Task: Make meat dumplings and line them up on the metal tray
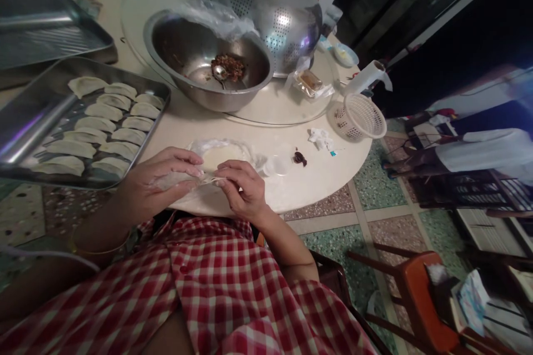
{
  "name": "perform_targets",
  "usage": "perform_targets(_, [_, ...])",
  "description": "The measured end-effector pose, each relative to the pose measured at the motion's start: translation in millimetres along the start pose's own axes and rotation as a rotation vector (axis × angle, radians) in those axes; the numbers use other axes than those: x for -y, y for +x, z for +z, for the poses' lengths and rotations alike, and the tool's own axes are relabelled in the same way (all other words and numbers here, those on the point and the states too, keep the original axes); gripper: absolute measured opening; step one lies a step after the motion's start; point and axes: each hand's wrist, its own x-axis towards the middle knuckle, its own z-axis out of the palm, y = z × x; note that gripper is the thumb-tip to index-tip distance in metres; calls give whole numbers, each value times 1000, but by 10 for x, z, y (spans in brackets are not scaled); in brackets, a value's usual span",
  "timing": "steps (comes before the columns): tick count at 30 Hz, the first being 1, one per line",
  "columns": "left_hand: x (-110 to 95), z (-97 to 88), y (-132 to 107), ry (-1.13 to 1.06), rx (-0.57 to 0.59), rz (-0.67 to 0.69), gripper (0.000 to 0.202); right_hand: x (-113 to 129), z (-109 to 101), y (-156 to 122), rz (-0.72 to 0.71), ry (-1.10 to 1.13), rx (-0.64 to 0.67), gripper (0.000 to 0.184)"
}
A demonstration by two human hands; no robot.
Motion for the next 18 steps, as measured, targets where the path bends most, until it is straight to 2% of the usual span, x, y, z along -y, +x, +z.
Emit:
perform_targets(10, [-41,48,-11,211,-49,98,11,20,27,-2,-28,-53,-6,11])
perform_targets(14, [-60,96,-39,347,-128,169,13,24,36,2,-1,-55,-34,13])
perform_targets(18, [-40,171,-59,546,-262,277,11,46,43,6,7,-70,-47,13])
